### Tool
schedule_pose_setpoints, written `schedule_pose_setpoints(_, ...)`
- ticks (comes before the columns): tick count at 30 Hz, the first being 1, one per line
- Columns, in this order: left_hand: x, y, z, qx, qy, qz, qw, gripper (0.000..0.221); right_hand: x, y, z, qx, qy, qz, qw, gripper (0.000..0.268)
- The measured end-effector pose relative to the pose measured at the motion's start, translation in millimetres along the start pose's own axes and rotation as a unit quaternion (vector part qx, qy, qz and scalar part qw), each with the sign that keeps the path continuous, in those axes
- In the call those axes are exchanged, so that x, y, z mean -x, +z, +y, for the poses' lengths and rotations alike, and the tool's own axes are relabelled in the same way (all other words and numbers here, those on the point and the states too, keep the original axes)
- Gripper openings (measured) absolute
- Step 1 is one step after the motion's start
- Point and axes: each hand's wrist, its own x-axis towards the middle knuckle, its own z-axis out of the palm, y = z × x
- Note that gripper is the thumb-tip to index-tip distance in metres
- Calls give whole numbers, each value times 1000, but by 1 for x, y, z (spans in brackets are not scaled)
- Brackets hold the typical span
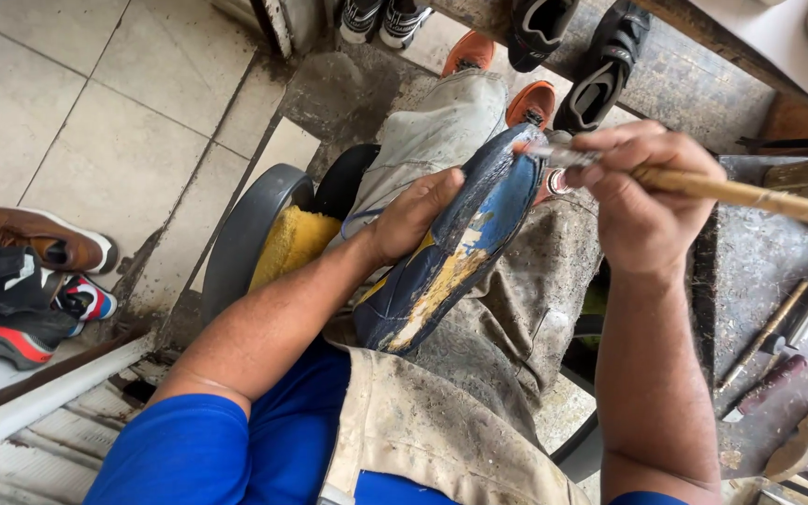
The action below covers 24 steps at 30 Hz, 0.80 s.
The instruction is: Applying a liquid coating or adhesive to the sole of a shoe using a brush at a repair bench
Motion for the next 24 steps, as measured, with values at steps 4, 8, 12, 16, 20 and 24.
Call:
schedule_pose_setpoints(4, -1, -1, 4, -14, 29, -21, 999, 67, 3, 14, 0, -5, -23, -39, 999, 17)
schedule_pose_setpoints(8, -1, -4, 0, -45, 13, 20, 999, 53, 12, 43, -19, 104, 75, -84, 988, 15)
schedule_pose_setpoints(12, -2, -2, 0, -7, -1, 9, 1000, 57, 7, 21, 0, 52, 61, 119, 990, 9)
schedule_pose_setpoints(16, -2, -6, -6, -14, 10, 16, 1000, 52, 16, 36, 8, -29, 100, 231, 967, 20)
schedule_pose_setpoints(20, -3, -2, -5, 3, 3, 0, 1000, 53, 15, 16, 16, -9, 73, 218, 973, 13)
schedule_pose_setpoints(24, -2, -1, 1, -28, -1, 16, 999, 56, 20, 37, 11, -11, 47, 112, 993, 12)
